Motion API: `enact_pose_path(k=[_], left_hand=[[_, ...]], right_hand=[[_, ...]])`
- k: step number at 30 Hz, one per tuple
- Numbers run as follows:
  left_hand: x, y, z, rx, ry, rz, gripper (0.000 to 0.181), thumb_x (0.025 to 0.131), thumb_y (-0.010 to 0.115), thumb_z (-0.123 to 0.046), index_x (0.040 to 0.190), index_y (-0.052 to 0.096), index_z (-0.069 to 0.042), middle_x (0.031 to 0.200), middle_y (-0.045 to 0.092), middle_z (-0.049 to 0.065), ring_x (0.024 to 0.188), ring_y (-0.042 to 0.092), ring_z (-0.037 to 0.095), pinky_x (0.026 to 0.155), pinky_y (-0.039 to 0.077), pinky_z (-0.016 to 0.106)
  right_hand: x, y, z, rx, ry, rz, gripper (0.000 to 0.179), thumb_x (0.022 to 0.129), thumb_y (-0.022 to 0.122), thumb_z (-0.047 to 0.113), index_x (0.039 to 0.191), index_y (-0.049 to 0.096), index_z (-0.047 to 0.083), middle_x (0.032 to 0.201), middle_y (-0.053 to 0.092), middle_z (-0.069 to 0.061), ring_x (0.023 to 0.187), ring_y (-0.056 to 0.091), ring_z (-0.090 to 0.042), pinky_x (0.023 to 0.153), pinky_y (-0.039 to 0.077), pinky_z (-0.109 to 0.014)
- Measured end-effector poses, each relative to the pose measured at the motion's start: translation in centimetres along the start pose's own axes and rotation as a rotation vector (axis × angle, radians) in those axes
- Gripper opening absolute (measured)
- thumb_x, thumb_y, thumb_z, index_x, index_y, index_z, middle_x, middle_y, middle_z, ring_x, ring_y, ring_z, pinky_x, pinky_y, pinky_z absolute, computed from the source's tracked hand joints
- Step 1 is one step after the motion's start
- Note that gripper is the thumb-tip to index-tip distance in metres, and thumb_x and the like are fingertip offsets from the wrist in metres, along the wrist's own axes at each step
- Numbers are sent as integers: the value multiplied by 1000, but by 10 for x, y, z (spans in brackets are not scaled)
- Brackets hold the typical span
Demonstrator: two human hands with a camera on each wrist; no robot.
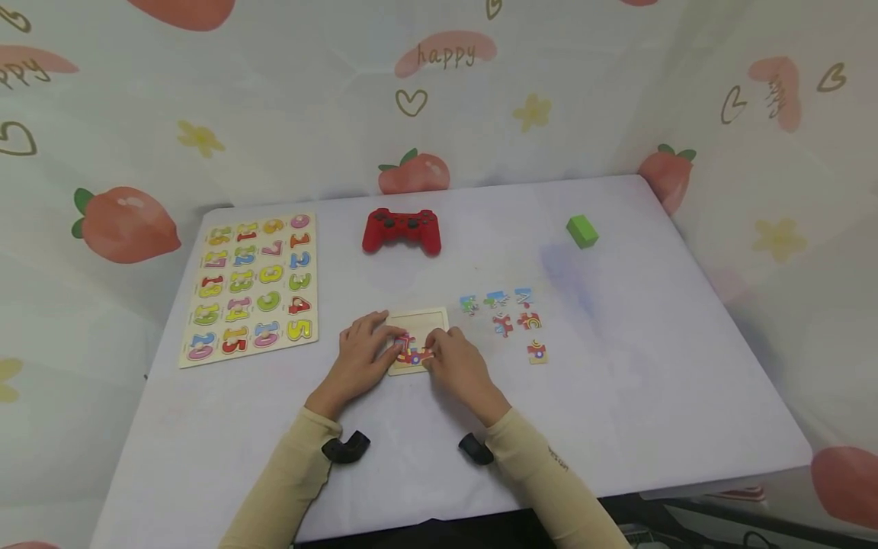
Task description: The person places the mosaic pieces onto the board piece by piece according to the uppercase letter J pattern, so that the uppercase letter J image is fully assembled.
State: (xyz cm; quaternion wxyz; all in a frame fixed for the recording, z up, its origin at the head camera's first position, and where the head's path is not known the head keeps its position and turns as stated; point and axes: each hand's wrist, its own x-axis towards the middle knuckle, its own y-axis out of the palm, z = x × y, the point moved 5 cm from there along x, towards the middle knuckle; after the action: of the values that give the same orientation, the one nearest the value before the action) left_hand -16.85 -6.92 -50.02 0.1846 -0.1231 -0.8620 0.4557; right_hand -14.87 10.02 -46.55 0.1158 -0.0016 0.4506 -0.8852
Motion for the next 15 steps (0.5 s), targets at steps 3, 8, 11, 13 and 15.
enact_pose_path(k=[3, 8, 11, 13, 15], left_hand=[[0, -1, 0, 0, -2, -2, 24, 91, 54, -38, 112, 60, -27, 137, 40, 8, 130, 29, 23, 96, 23, 48], [0, -1, -1, 6, -12, 4, 26, 90, 55, -40, 112, 60, -28, 138, 40, 7, 130, 28, 23, 96, 23, 48], [0, -1, -1, 2, -18, 6, 26, 90, 55, -40, 112, 60, -28, 138, 40, 7, 130, 28, 24, 97, 23, 47], [0, -2, -1, -4, -22, 7, 26, 90, 55, -40, 112, 60, -28, 138, 40, 8, 130, 28, 24, 97, 22, 48], [0, -2, -2, -5, -27, 9, 26, 90, 56, -40, 112, 60, -28, 138, 40, 8, 130, 28, 24, 98, 22, 48]], right_hand=[[1, 0, 0, 2, -4, 0, 20, 80, 72, 18, 96, 61, 12, 79, 48, -2, 66, 47, -16, 59, 40, -29], [1, -1, 2, 2, -16, 4, 20, 80, 72, 17, 95, 61, 11, 78, 48, -2, 66, 47, -16, 59, 40, -30], [1, -2, 3, 6, -26, 1, 19, 80, 72, 15, 94, 61, 10, 78, 49, -3, 67, 47, -17, 60, 41, -31], [2, -3, 4, 7, -30, 0, 19, 79, 73, 15, 93, 61, 10, 78, 49, -3, 67, 48, -17, 60, 41, -31], [2, -3, 5, 9, -30, -3, 19, 79, 73, 15, 93, 61, 9, 78, 49, -3, 67, 48, -17, 60, 41, -31]])
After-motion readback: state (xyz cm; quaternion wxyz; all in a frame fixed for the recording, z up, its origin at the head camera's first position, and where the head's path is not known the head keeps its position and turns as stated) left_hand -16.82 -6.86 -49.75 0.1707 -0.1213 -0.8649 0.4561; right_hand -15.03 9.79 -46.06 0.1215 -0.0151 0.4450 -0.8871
